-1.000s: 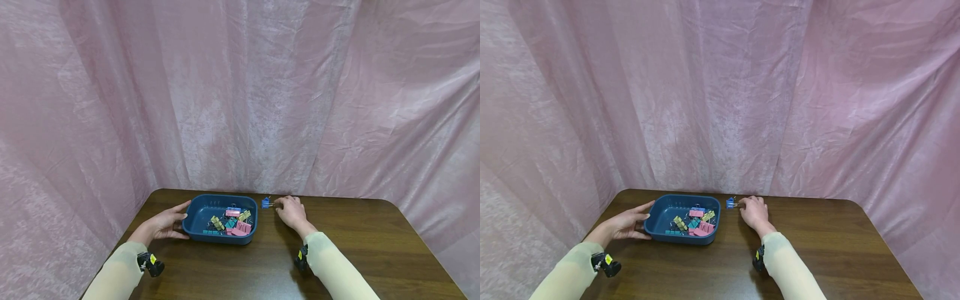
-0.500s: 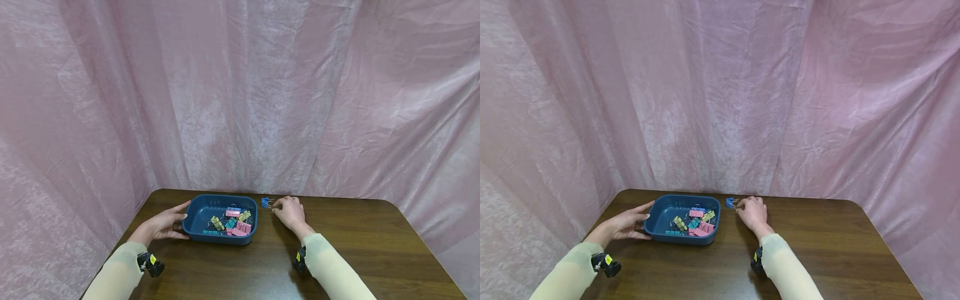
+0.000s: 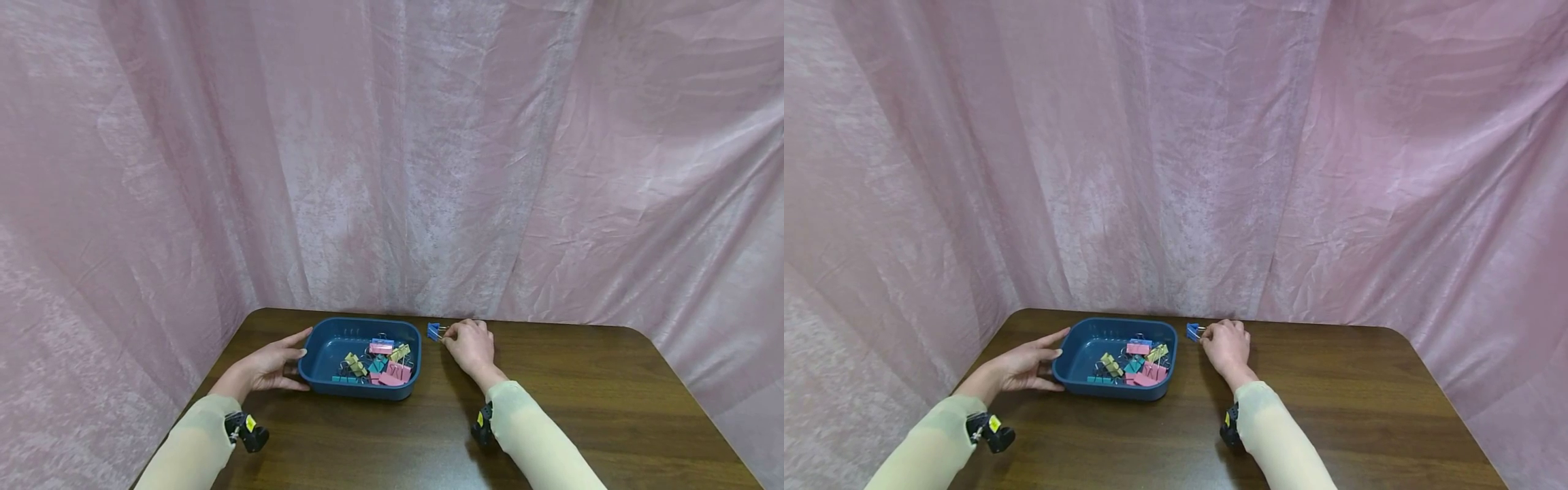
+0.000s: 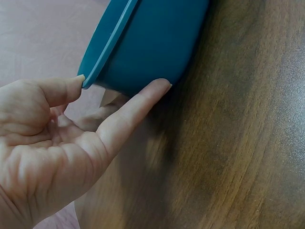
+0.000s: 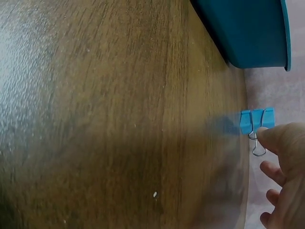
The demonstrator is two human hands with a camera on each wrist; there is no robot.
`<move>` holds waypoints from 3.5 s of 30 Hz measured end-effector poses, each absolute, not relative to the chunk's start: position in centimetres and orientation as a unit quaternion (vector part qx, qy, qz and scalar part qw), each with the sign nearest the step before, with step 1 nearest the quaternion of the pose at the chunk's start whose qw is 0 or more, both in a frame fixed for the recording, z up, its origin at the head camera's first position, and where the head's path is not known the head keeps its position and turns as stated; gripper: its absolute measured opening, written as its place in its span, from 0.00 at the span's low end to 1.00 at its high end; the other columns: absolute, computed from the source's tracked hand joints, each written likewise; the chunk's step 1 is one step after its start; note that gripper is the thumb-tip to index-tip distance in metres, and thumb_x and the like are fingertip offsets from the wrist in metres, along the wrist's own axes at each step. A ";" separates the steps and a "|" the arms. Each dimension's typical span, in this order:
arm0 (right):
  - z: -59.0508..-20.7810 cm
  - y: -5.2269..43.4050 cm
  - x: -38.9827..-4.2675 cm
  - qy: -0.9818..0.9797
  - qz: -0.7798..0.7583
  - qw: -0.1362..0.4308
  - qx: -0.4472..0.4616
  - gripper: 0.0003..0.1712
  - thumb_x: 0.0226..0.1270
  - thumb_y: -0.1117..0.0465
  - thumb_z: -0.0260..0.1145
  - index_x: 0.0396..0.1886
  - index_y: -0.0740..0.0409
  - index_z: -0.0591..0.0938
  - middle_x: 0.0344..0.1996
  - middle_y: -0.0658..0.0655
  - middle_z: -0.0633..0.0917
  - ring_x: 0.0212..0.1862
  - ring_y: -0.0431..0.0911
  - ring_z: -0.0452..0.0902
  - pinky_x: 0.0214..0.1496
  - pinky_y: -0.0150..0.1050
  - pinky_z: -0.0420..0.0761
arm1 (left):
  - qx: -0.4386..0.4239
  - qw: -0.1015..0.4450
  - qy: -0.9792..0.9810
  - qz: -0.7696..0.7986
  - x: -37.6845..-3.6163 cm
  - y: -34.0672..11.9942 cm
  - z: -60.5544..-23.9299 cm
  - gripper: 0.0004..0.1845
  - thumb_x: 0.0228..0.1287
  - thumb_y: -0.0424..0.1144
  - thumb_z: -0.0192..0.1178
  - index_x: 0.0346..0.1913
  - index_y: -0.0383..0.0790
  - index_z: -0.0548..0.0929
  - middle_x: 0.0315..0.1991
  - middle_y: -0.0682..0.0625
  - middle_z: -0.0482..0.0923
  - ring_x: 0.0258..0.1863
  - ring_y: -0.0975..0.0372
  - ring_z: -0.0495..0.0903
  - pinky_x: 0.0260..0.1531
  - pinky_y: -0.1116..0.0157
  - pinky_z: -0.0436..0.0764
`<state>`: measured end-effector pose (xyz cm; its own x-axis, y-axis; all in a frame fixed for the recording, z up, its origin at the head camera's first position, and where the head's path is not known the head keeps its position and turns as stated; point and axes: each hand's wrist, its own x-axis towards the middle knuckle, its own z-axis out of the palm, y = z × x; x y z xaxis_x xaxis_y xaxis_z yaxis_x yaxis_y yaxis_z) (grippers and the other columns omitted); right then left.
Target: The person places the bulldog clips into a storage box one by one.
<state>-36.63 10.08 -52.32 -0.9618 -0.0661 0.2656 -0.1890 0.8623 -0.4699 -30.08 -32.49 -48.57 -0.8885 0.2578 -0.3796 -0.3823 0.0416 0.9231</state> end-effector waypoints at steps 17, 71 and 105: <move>-52.4 10.1 -36.8 -0.961 0.234 0.131 0.065 0.05 0.63 0.57 0.72 0.27 0.46 0.89 0.46 0.55 0.85 0.61 0.62 0.71 0.59 0.62 0.71 | -0.048 0.233 0.682 0.691 -30.2 -32.5 -48.6 0.32 0.83 0.34 0.43 0.84 0.53 0.49 0.75 0.24 0.52 0.66 0.31 0.69 0.48 0.35 0.81; -51.4 11.7 -36.3 -0.942 0.256 0.200 0.078 0.05 0.66 0.57 0.73 0.30 0.48 0.87 0.50 0.55 0.85 0.59 0.59 0.72 0.59 0.59 0.71 | -0.050 0.237 0.686 0.686 -30.1 -32.5 -48.6 0.33 0.83 0.34 0.44 0.84 0.52 0.49 0.74 0.22 0.52 0.63 0.32 0.72 0.49 0.37 0.81; -49.1 12.7 -34.5 -0.910 0.308 0.259 0.098 0.05 0.67 0.55 0.74 0.34 0.50 0.89 0.49 0.52 0.85 0.61 0.56 0.71 0.61 0.57 0.69 | -0.018 0.255 0.678 0.689 -30.1 -32.8 -48.8 0.34 0.84 0.35 0.41 0.84 0.53 0.42 0.74 0.21 0.51 0.65 0.33 0.70 0.52 0.36 0.79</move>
<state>-34.50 12.74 -49.12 -0.8469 -0.0184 0.5314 -0.3368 0.7918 -0.5095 -30.08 -32.79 -48.79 -0.8697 0.3263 -0.3703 -0.3758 0.0486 0.9254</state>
